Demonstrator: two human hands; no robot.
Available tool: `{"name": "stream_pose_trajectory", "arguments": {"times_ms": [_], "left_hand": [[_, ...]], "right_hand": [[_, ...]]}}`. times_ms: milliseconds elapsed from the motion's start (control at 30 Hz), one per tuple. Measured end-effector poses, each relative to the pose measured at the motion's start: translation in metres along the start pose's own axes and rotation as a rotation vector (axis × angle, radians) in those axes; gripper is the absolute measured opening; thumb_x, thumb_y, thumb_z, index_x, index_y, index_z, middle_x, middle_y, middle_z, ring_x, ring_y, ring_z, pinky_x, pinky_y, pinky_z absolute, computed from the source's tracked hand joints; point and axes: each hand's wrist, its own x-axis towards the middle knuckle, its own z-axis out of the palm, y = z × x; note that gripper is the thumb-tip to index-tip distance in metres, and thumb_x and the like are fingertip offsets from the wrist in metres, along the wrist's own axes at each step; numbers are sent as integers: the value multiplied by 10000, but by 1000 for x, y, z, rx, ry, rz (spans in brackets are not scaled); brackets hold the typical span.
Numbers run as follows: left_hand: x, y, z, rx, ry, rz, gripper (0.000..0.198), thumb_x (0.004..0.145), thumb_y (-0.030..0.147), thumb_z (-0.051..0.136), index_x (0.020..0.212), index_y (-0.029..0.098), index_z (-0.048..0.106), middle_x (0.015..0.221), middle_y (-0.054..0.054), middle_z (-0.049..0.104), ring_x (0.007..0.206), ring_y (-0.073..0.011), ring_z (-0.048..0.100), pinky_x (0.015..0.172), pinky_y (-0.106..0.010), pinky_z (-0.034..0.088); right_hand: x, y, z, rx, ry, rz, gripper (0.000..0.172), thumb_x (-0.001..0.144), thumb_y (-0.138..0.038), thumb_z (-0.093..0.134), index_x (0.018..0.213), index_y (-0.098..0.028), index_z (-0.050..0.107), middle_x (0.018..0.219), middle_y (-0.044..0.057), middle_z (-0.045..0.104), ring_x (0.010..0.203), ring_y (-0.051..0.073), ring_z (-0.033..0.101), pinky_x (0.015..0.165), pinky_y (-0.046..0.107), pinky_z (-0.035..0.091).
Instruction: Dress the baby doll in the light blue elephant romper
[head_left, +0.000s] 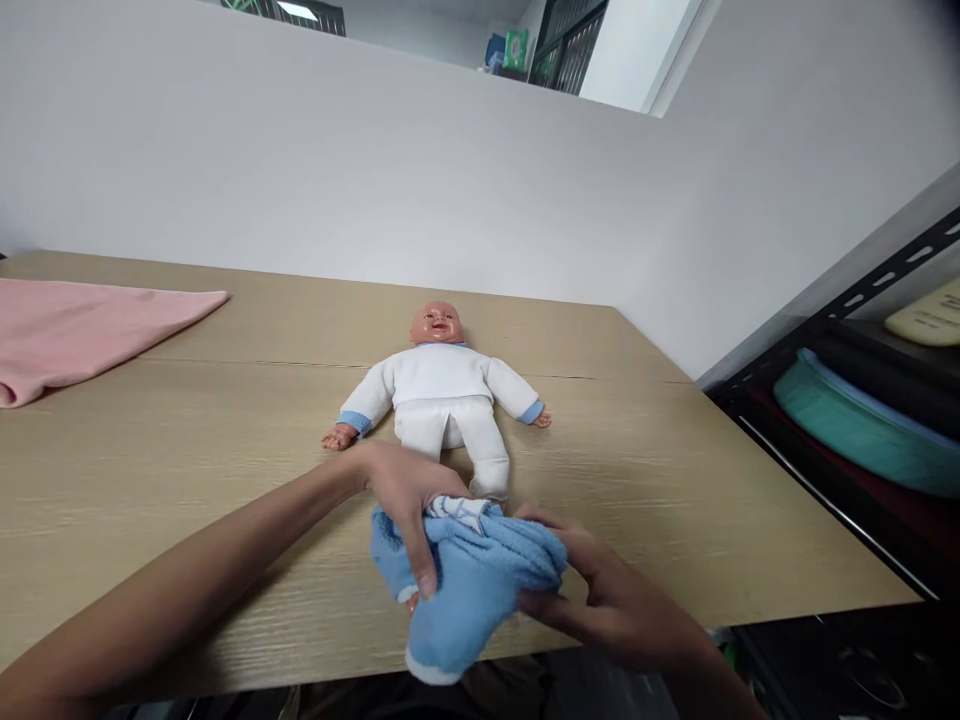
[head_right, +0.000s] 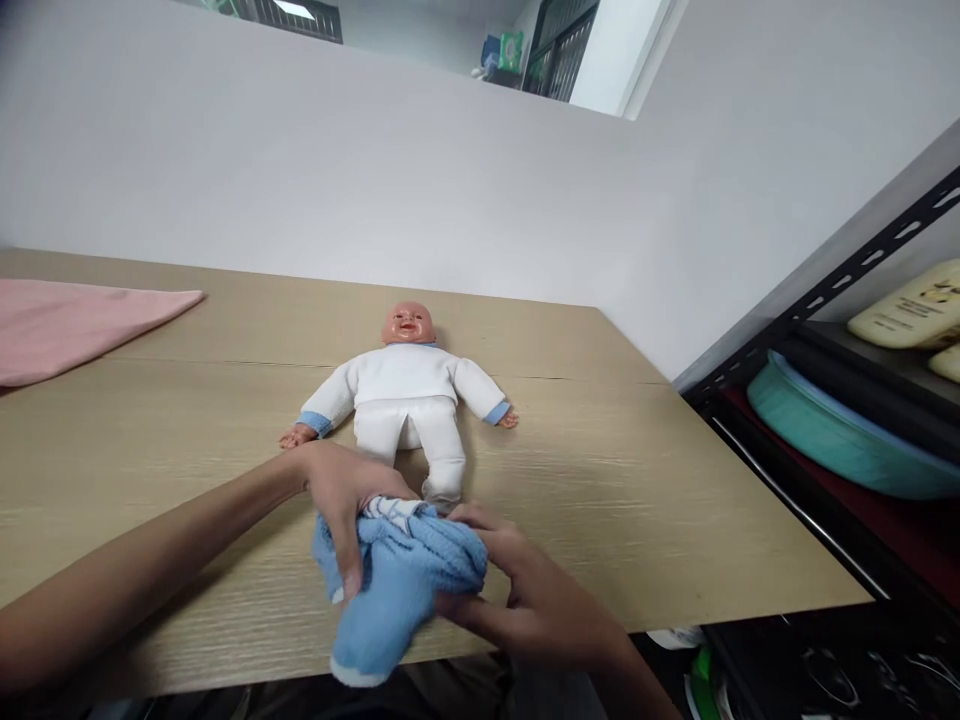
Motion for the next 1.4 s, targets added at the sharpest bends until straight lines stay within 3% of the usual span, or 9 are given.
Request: {"name": "stream_pose_trajectory", "arguments": {"times_ms": [100, 333, 433, 533, 633, 800, 1067, 1200, 1400], "left_hand": [[-1, 0, -2, 76, -47, -67, 342, 835, 472, 914, 983, 185, 800, 1053, -80, 862, 941, -272, 792, 919, -364, 647], [2, -6, -10, -83, -21, 77, 394, 902, 482, 863, 1137, 173, 798, 1168, -41, 838, 1132, -275, 760, 1109, -351, 575], [-1, -4, -9, -106, 5, 44, 414, 933, 535, 821, 1147, 181, 795, 1140, -36, 832, 1076, -249, 760, 1073, -338, 587], [-4, -5, -10, -88, 42, -8, 468, 865, 626, 856, 996, 181, 800, 938, -22, 808, 865, -212, 732, 900, -317, 629], [-6, -9, -13, -94, 75, 6, 529, 723, 672, 941, 853, 186, 779, 773, -4, 750, 708, -183, 661, 730, -284, 616], [-3, -15, -10, -223, 84, 38, 641, 629, 699, 980, 930, 162, 802, 852, -48, 805, 764, -209, 708, 765, -293, 633], [-3, -9, -6, -142, -4, 47, 442, 848, 564, 891, 1011, 163, 804, 966, -53, 841, 913, -232, 765, 909, -307, 633], [-1, -1, 0, -165, 140, 2, 384, 884, 528, 842, 1030, 176, 798, 964, -19, 836, 895, -191, 749, 884, -253, 609], [11, 25, 25, 72, 256, -170, 346, 834, 527, 863, 839, 200, 751, 839, 1, 786, 765, -193, 711, 722, -270, 566]], "right_hand": [[-4, 12, 3, 63, 22, 89, 572, 1043, -590, 629, 1504, -253, 668, 1453, 120, 727, 1361, 337, 663, 1224, 515, 493], [2, 7, 9, 93, -116, 117, 479, 852, -607, 855, 1166, -245, 834, 1061, 59, 828, 1027, 318, 765, 934, 403, 638], [3, 10, 13, 201, -88, 81, 491, 863, -569, 869, 1234, -252, 823, 1160, 64, 823, 1191, 338, 742, 1074, 444, 598], [3, 20, 18, 446, -27, 73, 538, 961, -593, 769, 1416, -307, 738, 1381, 67, 773, 1388, 311, 668, 1249, 498, 476], [5, 24, 25, 586, -7, 105, 487, 1020, -610, 684, 1424, -342, 728, 1416, 56, 770, 1353, 282, 705, 1236, 499, 500], [9, 17, 50, 629, 64, 58, 750, 829, -623, 888, 1467, -290, 677, 1404, 96, 771, 1318, 335, 727, 1188, 512, 548], [1, 34, 76, 14, 750, 57, 461, 916, -367, 673, 1346, -202, 699, 1281, 118, 787, 1245, 320, 723, 1108, 452, 578], [-6, 32, 73, -153, 728, 201, 446, 903, -345, 635, 1325, -212, 689, 1190, 90, 807, 1064, 298, 766, 929, 398, 616], [-8, 30, 80, -123, 583, 379, 576, 872, -397, 723, 1420, -225, 676, 1233, 118, 807, 1167, 360, 749, 1042, 481, 583]]}}
